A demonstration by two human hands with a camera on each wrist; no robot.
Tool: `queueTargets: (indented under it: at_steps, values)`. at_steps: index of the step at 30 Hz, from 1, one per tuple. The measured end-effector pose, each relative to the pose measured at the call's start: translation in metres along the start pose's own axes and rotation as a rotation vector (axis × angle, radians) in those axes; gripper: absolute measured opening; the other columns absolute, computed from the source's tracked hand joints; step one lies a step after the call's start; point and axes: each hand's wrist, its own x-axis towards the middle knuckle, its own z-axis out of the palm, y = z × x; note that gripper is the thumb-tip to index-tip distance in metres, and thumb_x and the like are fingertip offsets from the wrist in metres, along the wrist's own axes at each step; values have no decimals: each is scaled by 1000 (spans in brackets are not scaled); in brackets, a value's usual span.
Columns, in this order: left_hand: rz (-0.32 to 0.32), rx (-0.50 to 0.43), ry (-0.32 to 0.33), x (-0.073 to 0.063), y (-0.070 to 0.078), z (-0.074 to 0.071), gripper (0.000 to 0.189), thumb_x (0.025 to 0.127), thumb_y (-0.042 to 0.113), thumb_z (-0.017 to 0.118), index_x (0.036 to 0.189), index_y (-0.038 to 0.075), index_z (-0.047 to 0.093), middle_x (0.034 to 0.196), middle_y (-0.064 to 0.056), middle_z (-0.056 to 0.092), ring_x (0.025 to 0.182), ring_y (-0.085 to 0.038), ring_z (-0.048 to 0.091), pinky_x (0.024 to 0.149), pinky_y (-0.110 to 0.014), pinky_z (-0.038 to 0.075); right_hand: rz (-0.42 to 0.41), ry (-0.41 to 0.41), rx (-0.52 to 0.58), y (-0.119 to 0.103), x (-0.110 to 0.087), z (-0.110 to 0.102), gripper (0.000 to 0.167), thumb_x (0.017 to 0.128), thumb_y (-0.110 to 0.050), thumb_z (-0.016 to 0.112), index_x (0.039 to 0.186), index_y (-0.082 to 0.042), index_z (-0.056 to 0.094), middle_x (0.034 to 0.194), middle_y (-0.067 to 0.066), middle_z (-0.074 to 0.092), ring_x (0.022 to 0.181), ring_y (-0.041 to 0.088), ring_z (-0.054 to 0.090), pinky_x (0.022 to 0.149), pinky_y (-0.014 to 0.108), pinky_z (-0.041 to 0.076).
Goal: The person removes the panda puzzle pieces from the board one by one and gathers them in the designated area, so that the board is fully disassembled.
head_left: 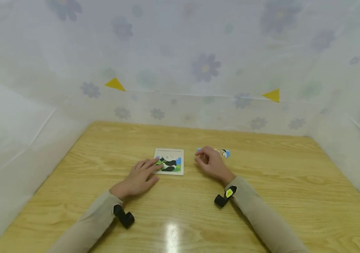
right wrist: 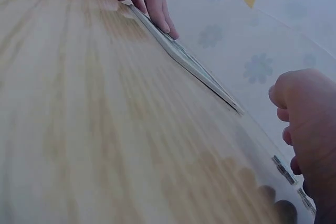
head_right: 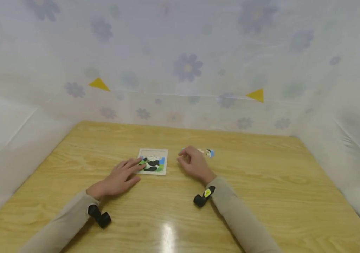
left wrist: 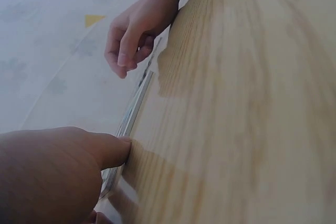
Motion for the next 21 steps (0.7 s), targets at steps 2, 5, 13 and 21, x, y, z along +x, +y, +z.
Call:
queueTargets:
  at_steps: [2,5,13,21]
  values:
    - [-5,-4,-6,0,1,-1,47,99,26,52,144,13,46,157,-13,28,141,-44,24,112,-64,17,18,-22,-5,-2,3,5,12,85,-12,71,96,-9,68,78,1,55,59,5,40,58,25,40]
    - [1,2,-2,1,2,-3,47,99,25,52,144,13,47,157,-14,29,140,-45,25,111,-65,19,43,-62,-13,-7,8,12,15,85,-16,71,99,-10,69,81,0,56,61,6,41,60,24,40]
    - [5,2,-4,0,2,-4,46,99,25,52,143,11,47,156,-15,30,140,-45,26,110,-65,20,43,-153,-55,-21,21,25,29,83,-26,74,107,-10,70,87,2,57,66,9,44,63,26,42]
    - [3,7,-11,2,-2,-1,47,99,27,52,144,12,47,157,-13,28,141,-44,25,110,-65,19,90,-298,-137,-26,26,30,44,82,-41,73,113,-12,66,96,1,53,78,10,49,68,26,45]
